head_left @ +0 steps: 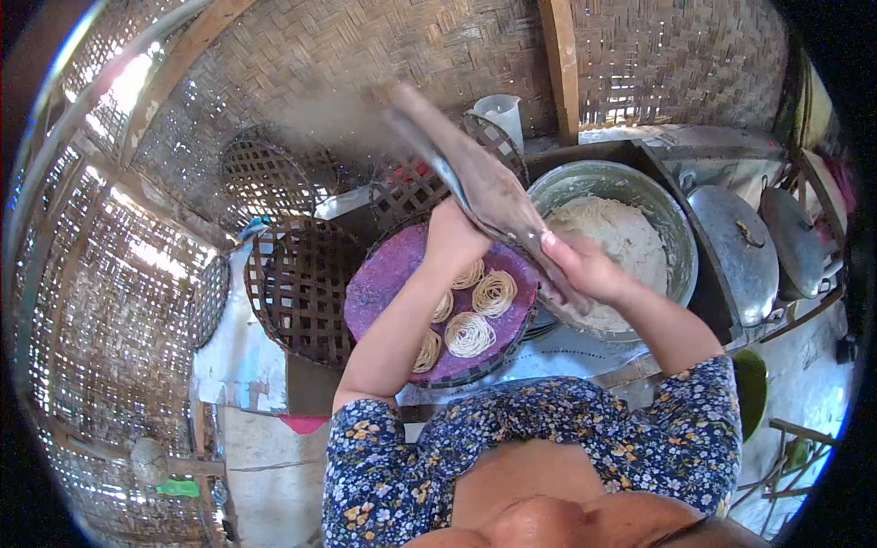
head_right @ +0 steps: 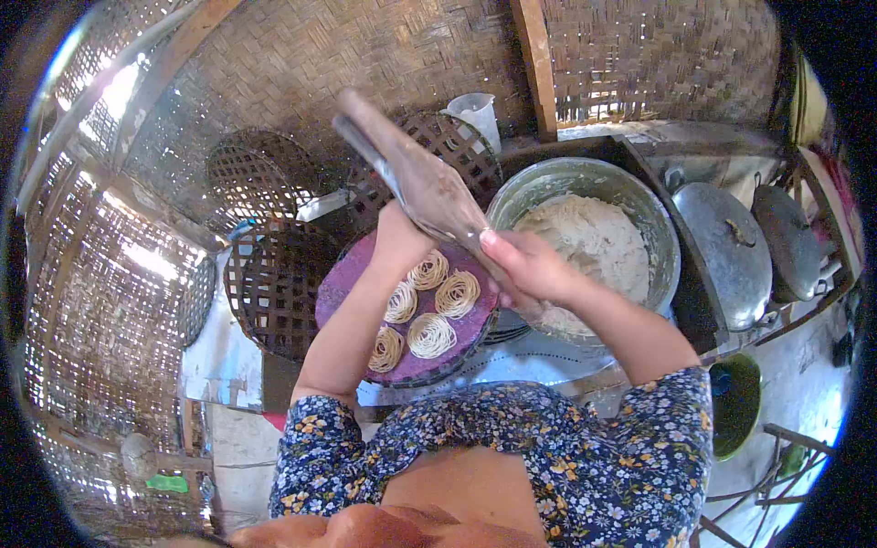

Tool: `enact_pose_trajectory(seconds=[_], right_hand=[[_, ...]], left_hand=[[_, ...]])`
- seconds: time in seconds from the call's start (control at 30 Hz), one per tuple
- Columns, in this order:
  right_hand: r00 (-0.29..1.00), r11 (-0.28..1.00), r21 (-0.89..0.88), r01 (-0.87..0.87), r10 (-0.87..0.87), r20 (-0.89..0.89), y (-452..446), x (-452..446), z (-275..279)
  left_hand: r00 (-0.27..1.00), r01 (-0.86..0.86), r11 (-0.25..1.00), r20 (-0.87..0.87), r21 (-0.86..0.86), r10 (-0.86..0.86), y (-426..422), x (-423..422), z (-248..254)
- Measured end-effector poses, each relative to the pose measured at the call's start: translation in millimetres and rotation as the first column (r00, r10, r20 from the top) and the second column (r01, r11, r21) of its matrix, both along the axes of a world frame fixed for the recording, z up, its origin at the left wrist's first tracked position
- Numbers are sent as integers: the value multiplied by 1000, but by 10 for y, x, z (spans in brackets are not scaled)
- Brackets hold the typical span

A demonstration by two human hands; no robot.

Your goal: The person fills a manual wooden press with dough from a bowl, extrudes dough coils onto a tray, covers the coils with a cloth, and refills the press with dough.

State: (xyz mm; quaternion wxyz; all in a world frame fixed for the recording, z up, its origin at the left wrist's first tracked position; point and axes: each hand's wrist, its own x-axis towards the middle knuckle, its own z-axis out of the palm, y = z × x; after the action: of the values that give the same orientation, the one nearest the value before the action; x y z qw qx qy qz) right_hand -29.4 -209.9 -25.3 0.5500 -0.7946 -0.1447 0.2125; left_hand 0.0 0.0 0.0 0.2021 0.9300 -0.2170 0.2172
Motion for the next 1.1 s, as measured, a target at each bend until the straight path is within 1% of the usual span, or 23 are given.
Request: enact_pose_trajectory(seconds=[0.07,0.1,0.17,0.2,0.23,0.27,0.3,0.33,0.37,0.43,0.47,0.5,0.53,0.57,0.6,0.73,0.83,0.87,0.97,1.1], right_hand=[[983,996,-87,13,4,184,-29,47,0],[931,993,-98,66,-26,365,-74,35,156],[796,981,-94,167,-77,600,-173,75,358],[675,966,-10,259,-174,717,-167,68,448],[524,939,85,333,-260,811,-146,37,554],[307,909,47,414,-188,933,-133,-82,690],[182,944,19,330,-83,980,-122,-201,758],[43,969,-26,247,16,999,-111,-340,791],[-103,982,-91,164,109,989,-123,-478,815],[54,973,-231,-16,231,971,-181,-762,843],[119,985,-174,-22,175,977,-229,-759,824],[344,989,-142,30,123,931,-287,-788,870],[548,989,-121,87,54,834,-354,-836,969],[718,983,-114,147,-27,696,-422,-856,1023],[780,985,-91,147,-59,623,-502,-850,1018],[755,991,19,130,-112,646,-677,-936,1026],[767,980,58,188,-183,615,-864,-987,1053],[770,967,139,212,-253,586,-936,-999,1021],[742,942,189,278,-335,580,-993,-983,1000],[676,918,146,368,-372,636,-896,-932,1030]], left_hand=[[959,-277,960,-72,-47,273,-191,-16,81],[977,-193,981,87,-2,193,-250,-88,165],[958,-48,988,287,149,3,-368,-242,110],[937,17,974,335,225,-94,-445,-307,82],[958,56,973,261,223,-115,-518,-351,38],[973,95,971,184,220,-136,-579,-387,-11],[981,131,967,109,217,-158,-622,-403,-29],[978,190,942,-133,277,-158,-609,-411,28],[971,215,932,-171,293,-170,-572,-460,96],[950,264,908,-252,326,-185,-518,-630,239],[952,270,892,-241,363,-190,-546,-743,287],[957,282,893,-166,350,-237,-545,-796,240],[955,297,893,-89,338,-283,-539,-834,188],[945,313,893,-8,325,-328,-539,-852,162],[941,318,893,6,319,-337,-545,-875,199],[936,323,901,40,290,-349,-533,-922,149],[939,303,913,79,273,-335,-517,-924,144],[940,295,918,89,267,-328,-489,-919,151],[937,302,912,88,276,-337,-495,-853,128],[920,340,898,99,279,-379,-526,-806,78]])
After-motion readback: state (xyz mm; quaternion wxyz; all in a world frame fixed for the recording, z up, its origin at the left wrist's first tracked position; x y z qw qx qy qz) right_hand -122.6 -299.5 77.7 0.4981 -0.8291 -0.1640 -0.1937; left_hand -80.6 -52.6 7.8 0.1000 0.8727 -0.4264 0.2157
